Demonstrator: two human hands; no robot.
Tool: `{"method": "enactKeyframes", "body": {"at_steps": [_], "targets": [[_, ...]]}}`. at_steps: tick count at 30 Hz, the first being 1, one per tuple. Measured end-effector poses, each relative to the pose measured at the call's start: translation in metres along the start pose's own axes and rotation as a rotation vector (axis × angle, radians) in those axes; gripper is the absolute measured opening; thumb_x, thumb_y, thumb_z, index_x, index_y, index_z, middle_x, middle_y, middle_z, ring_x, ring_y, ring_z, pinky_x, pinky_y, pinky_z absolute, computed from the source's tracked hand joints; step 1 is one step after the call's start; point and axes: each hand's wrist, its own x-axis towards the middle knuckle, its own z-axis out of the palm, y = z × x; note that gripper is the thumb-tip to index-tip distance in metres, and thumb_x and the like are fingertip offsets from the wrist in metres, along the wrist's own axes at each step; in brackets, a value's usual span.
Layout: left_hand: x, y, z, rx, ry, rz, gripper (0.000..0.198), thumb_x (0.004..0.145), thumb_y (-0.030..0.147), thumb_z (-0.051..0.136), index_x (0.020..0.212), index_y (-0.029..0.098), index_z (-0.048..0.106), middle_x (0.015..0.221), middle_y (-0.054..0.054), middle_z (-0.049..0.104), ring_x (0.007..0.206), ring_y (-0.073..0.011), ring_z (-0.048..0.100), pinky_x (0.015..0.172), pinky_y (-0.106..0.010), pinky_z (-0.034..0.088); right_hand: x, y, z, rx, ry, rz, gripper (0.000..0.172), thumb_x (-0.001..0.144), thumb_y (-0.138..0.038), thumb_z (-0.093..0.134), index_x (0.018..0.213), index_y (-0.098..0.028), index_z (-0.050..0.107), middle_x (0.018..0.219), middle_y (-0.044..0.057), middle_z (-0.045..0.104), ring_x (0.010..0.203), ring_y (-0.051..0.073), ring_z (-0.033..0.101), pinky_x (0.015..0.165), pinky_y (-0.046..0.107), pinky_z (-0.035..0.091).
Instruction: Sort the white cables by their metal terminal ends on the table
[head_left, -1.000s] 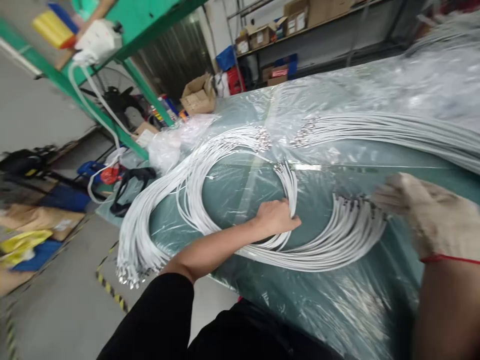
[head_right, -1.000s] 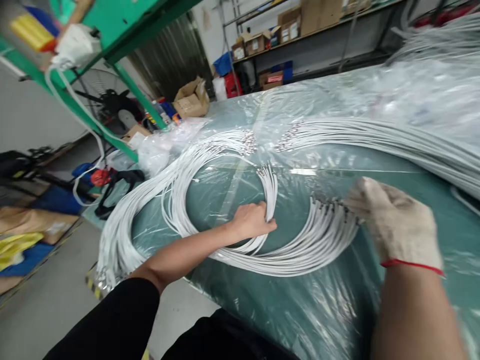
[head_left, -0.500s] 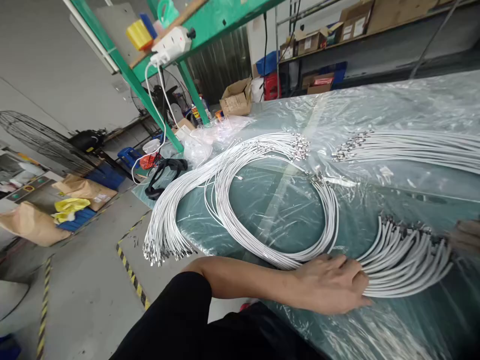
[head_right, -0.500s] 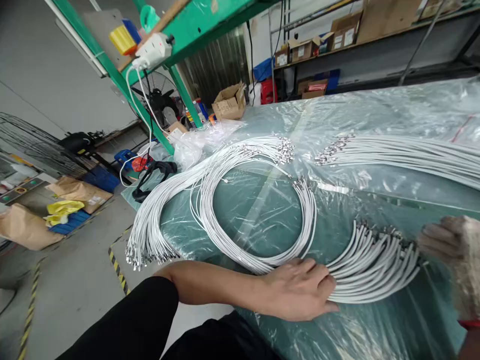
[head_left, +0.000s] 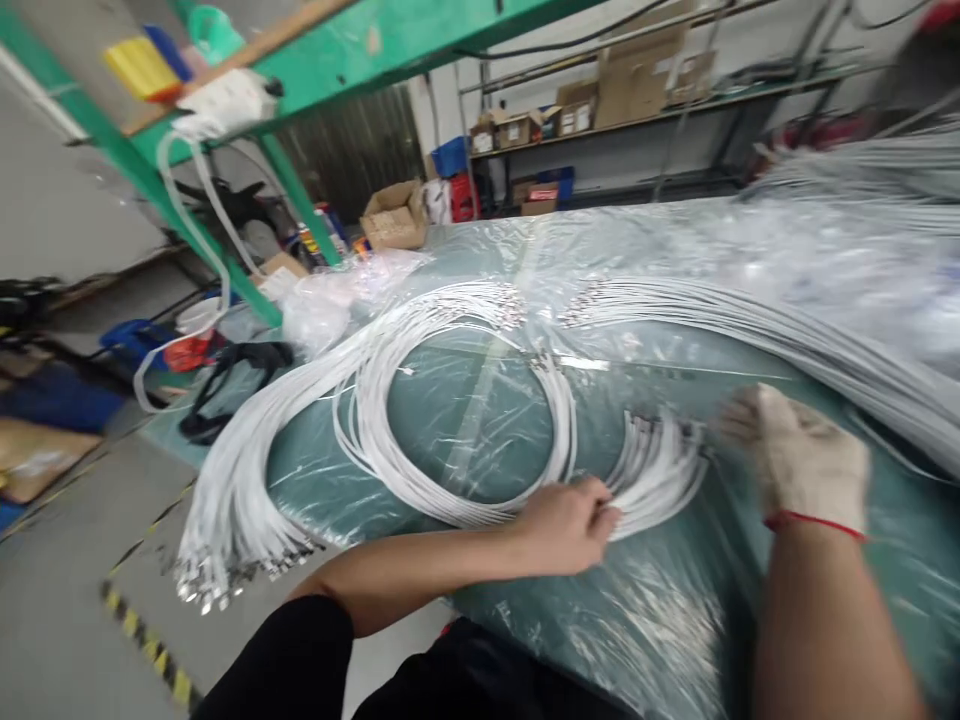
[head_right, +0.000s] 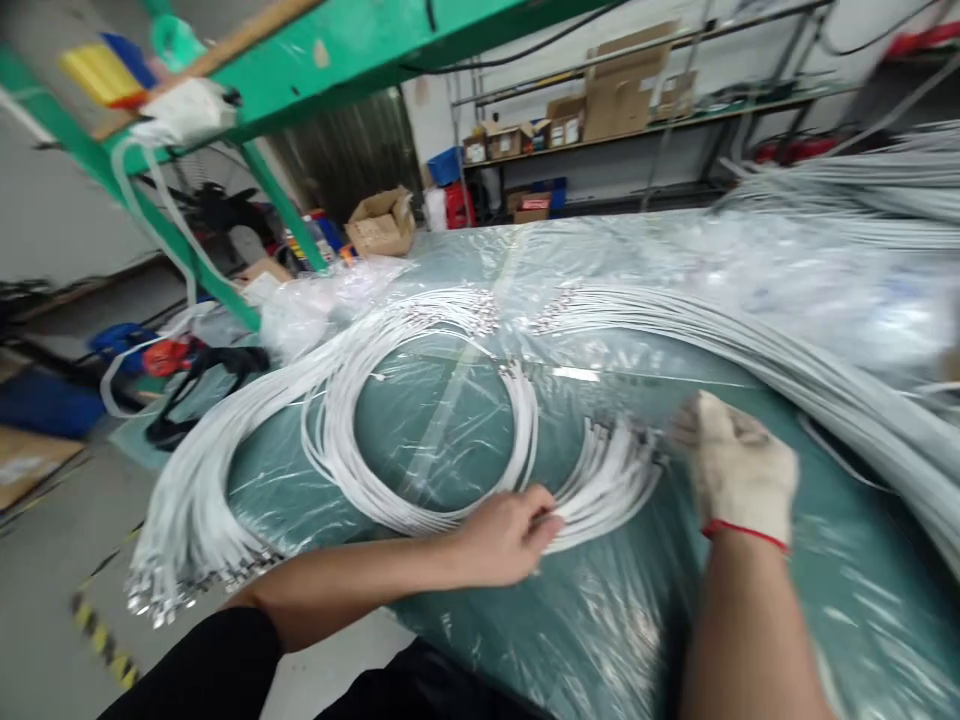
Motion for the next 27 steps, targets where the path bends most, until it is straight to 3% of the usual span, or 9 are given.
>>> {"method": "enactKeyframes", "body": {"at_steps": [4, 7, 9, 12, 15, 19, 23, 27], "targets": [[0.015, 0.006, -0.028, -0.448, -0.219, -0.151, 0.034, 0.085, 0.050, 0.060, 0.083, 0.016, 0.059, 0.057, 0.005, 0.049, 0.051, -0.0094, 0.044, 0.050, -0.022, 0.031, -0.007, -0.010, 0.005, 0.116, 0.017, 0.066, 0.027, 0.078, -0.031, 0.067, 0.094, -0.009, 0.072, 0.075, 0.011, 0.072, 0.064, 0.019, 0.066, 0.063, 0.031, 0.056], [0.022, 0.019, -0.043, -0.726, -0.337, -0.179, 0.042, 0.078, 0.053, 0.069, 0.090, 0.014, 0.059, 0.058, 0.005, 0.050, 0.048, -0.0076, 0.043, 0.050, -0.022, 0.034, -0.008, -0.010, 0.005, 0.134, 0.010, 0.065, 0.032, 0.076, -0.035, 0.070, 0.094, -0.009, 0.072, 0.074, 0.010, 0.072, 0.064, 0.019, 0.066, 0.063, 0.030, 0.057], [0.027, 0.032, -0.049, -0.887, -0.360, -0.157, 0.043, 0.077, 0.049, 0.071, 0.099, 0.014, 0.057, 0.060, 0.005, 0.051, 0.047, -0.0069, 0.043, 0.050, -0.022, 0.035, -0.008, -0.008, 0.004, 0.116, 0.005, 0.051, 0.034, 0.075, -0.038, 0.072, 0.094, -0.010, 0.072, 0.076, 0.010, 0.073, 0.067, 0.020, 0.068, 0.064, 0.031, 0.058], [0.043, 0.052, -0.054, -1.073, -0.301, -0.092, 0.038, 0.082, 0.045, 0.067, 0.102, 0.015, 0.055, 0.063, 0.004, 0.053, 0.047, -0.0066, 0.044, 0.047, -0.021, 0.032, -0.007, -0.006, 0.003, 0.086, -0.009, 0.022, 0.035, 0.074, -0.043, 0.072, 0.094, -0.014, 0.072, 0.076, 0.009, 0.074, 0.073, 0.023, 0.070, 0.063, 0.032, 0.059], [0.067, 0.064, -0.049, -1.152, -0.217, -0.034, 0.036, 0.086, 0.047, 0.060, 0.103, 0.015, 0.056, 0.063, 0.004, 0.052, 0.043, -0.0054, 0.040, 0.042, -0.020, 0.024, -0.011, -0.012, 0.005, 0.050, 0.004, -0.011, 0.033, 0.073, -0.044, 0.071, 0.088, -0.015, 0.072, 0.076, 0.010, 0.074, 0.077, 0.026, 0.071, 0.064, 0.033, 0.058], [0.096, 0.062, -0.026, -1.156, -0.199, -0.033, 0.039, 0.086, 0.051, 0.059, 0.103, 0.015, 0.057, 0.060, 0.006, 0.047, 0.040, -0.0045, 0.032, 0.039, -0.019, 0.017, -0.016, -0.022, 0.006, 0.133, 0.014, -0.059, 0.033, 0.069, -0.043, 0.073, 0.084, -0.014, 0.072, 0.078, 0.011, 0.075, 0.081, 0.028, 0.072, 0.068, 0.035, 0.058], [0.112, 0.049, -0.006, -1.131, -0.365, -0.063, 0.041, 0.085, 0.053, 0.058, 0.096, 0.013, 0.061, 0.059, 0.005, 0.048, 0.039, -0.0044, 0.031, 0.039, -0.019, 0.018, -0.015, -0.025, 0.000, 0.324, -0.101, -0.066, 0.043, 0.066, -0.047, 0.078, 0.094, -0.015, 0.073, 0.083, 0.010, 0.075, 0.081, 0.028, 0.072, 0.071, 0.038, 0.059], [0.121, 0.039, 0.000, -1.120, -0.542, -0.089, 0.040, 0.085, 0.051, 0.058, 0.093, 0.012, 0.061, 0.055, 0.006, 0.045, 0.037, -0.0039, 0.026, 0.038, -0.019, 0.017, -0.014, -0.026, -0.006, 0.448, -0.243, -0.039, 0.044, 0.072, -0.052, 0.075, 0.099, -0.017, 0.073, 0.089, 0.010, 0.076, 0.081, 0.026, 0.072, 0.072, 0.037, 0.059]]}}
